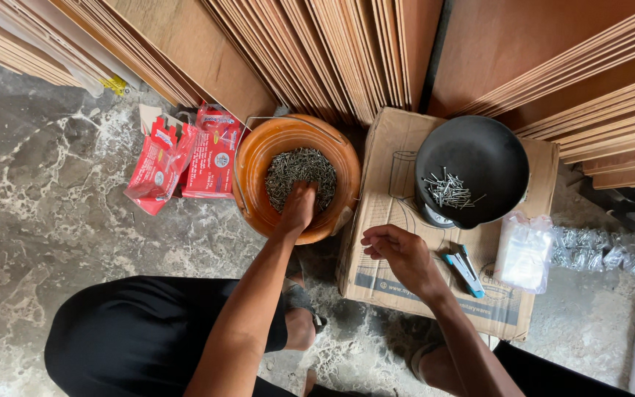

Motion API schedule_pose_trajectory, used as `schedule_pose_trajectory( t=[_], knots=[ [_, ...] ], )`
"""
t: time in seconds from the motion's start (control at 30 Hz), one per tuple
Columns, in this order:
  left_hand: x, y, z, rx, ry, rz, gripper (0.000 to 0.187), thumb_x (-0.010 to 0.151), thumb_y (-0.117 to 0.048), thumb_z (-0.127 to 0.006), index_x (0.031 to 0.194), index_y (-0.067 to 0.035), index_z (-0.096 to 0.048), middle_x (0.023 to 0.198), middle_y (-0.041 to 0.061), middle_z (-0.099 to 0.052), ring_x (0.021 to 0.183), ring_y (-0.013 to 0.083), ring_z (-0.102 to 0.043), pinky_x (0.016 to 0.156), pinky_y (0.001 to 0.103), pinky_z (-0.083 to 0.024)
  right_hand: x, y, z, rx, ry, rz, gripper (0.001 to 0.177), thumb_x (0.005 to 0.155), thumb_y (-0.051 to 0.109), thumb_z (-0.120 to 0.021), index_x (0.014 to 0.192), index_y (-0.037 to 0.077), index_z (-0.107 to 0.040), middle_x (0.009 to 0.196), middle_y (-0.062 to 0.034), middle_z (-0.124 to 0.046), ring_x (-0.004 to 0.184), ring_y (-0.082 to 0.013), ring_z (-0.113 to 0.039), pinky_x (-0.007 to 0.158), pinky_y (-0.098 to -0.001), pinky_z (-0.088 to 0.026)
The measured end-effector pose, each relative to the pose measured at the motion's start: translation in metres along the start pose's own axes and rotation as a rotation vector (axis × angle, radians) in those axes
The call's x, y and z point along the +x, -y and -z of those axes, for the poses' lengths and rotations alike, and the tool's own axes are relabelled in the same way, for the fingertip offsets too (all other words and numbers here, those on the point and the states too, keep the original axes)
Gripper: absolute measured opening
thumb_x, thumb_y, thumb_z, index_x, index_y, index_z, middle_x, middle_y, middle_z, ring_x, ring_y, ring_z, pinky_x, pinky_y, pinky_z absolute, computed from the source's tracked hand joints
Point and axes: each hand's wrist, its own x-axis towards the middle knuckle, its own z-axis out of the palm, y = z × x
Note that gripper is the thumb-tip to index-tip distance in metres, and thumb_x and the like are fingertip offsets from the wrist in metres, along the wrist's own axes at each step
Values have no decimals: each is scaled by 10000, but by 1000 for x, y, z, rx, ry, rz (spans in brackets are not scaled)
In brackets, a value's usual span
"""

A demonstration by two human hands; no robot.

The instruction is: The person repeatedly scoops nails from an orange bucket with their left hand and transfers them into a black pan on a cardboard box. The task continues throughout the clip with consistent hand movements and no other tools used.

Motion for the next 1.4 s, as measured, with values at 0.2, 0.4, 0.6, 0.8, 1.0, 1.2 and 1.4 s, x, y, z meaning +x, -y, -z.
schedule_pose_trajectory(
  t=[0.2,0.4,0.6,0.8,1.0,1.2,1.4],
  knots=[
    [2,0,0,-84,-89,-32,194,772,110,-510,933,4,-527,882,153,-476,922,341,-505,602,345,-517,-4,2,9,6,-3,21,225,860,-3,-486,1031,-40,-626,917,-226,-661,850,-263,-659,800,-389,-543],
    [-5,-67,66,143,-318,-277,90,861,-116,-591,818,-42,-619,775,121,-555,813,244,-576,623,305,-514,-4,5,22,74,-107,108,205,852,-10,-514,1008,-6,-646,885,-181,-672,793,-220,-649,762,-353,-555],
    [-3,-159,114,-222,-527,-369,200,914,-213,-535,828,-48,-609,755,74,-529,745,187,-568,620,258,-481,-11,25,30,177,-253,198,226,858,-11,-500,1057,-20,-607,917,-190,-638,793,-228,-641,761,-374,-561],
    [-9,-224,108,-179,-557,-698,176,869,-233,-557,788,-80,-585,763,30,-464,729,185,-507,627,293,-426,-2,23,56,690,-295,44,288,943,236,-458,1031,-13,-572,918,-156,-622,855,-232,-639,866,-376,-517],
    [-19,-235,114,-191,-487,-732,244,831,-315,-581,845,-71,-577,798,33,-440,724,195,-484,640,317,-404,-10,20,76,695,-391,23,424,964,317,-397,1152,-26,-561,893,-140,-621,790,-164,-618,851,-312,-525],
    [-9,-190,103,-245,-420,-493,274,944,-279,-452,883,-62,-607,765,70,-492,736,204,-532,640,274,-433,-17,27,90,582,-493,71,395,972,257,-355,1204,-40,-474,1130,-250,-555,1066,-315,-571,935,-404,-479],
    [-14,-130,91,-352,-210,-68,359,971,-303,-403,1020,7,-576,955,216,-561,894,370,-605,705,428,-506,-20,29,90,462,-538,95,421,970,286,-373,1242,-31,-424,1244,-238,-466,1189,-356,-456,979,-452,-415]
  ],
)
